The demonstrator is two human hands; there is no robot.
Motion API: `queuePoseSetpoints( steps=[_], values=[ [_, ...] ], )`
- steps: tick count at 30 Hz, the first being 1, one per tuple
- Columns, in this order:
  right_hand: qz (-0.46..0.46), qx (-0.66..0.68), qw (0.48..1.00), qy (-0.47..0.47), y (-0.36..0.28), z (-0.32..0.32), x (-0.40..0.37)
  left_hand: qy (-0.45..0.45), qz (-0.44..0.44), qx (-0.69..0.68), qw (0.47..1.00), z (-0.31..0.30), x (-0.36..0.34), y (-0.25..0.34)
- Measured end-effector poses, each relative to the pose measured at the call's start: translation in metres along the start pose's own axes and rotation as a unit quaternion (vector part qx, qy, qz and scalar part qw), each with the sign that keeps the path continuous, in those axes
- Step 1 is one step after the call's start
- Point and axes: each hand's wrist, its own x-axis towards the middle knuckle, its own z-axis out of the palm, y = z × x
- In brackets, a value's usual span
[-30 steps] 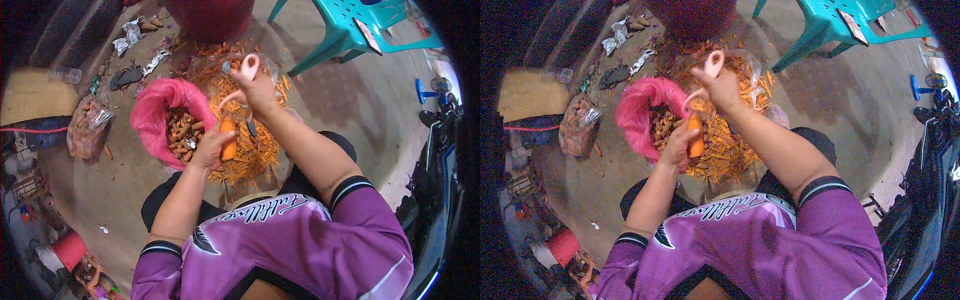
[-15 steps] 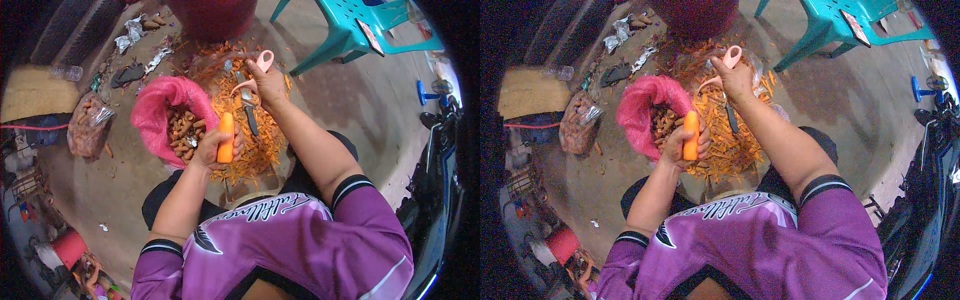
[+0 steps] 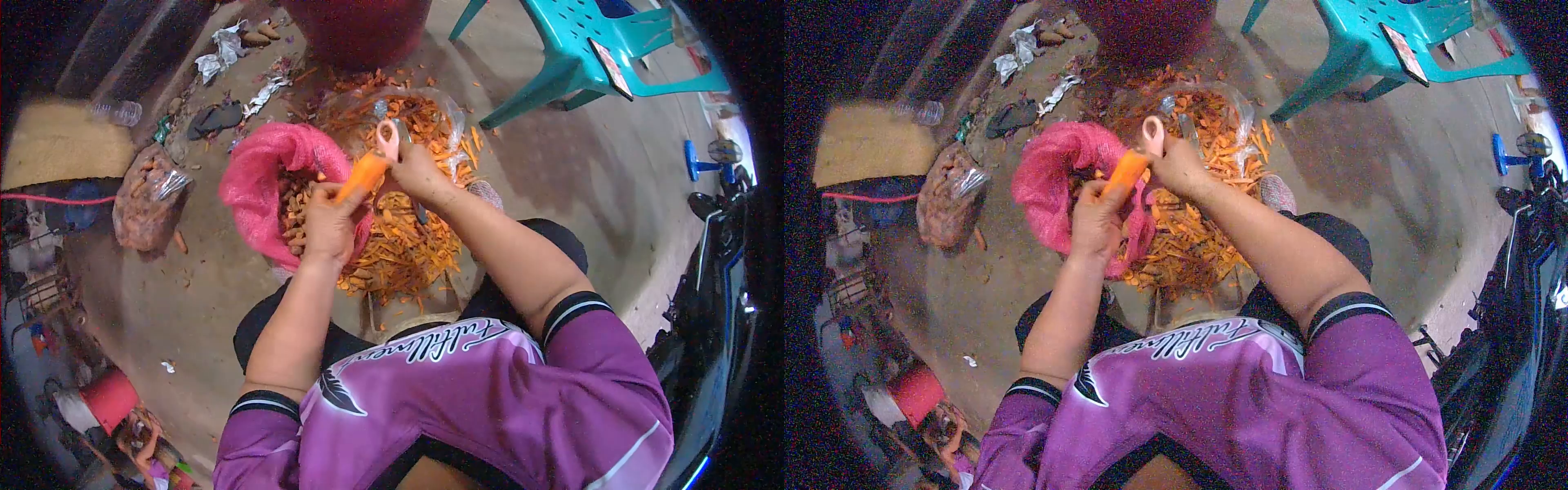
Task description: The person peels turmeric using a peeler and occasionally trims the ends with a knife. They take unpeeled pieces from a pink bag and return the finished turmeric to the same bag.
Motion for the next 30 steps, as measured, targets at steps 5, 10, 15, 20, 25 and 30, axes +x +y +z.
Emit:
queuePoseSetpoints(
  steps=[5,10,15,20,25,30],
  values=[
    [-0.120,-0.045,0.992,0.011,0.011,0.007,0.004,-0.122,-0.007,0.227,0.966,0.014,-0.014,0.005],
    [-0.063,0.233,0.960,0.140,-0.010,-0.022,0.013,-0.136,-0.051,0.197,0.970,0.011,-0.011,0.002],
    [-0.075,0.266,0.952,0.133,-0.038,-0.011,-0.014,-0.134,-0.123,0.160,0.970,0.020,-0.015,0.000],
    [-0.071,0.254,0.940,0.215,-0.010,-0.031,0.020,-0.133,-0.141,0.230,0.954,0.015,-0.016,-0.007],
    [-0.026,0.241,0.966,0.087,-0.021,-0.005,-0.001,-0.148,-0.085,0.271,0.947,0.009,-0.012,-0.014],
    [0.051,0.301,0.931,0.198,0.032,-0.023,0.040,-0.144,0.099,0.416,0.892,-0.007,-0.010,-0.021]
  ],
)
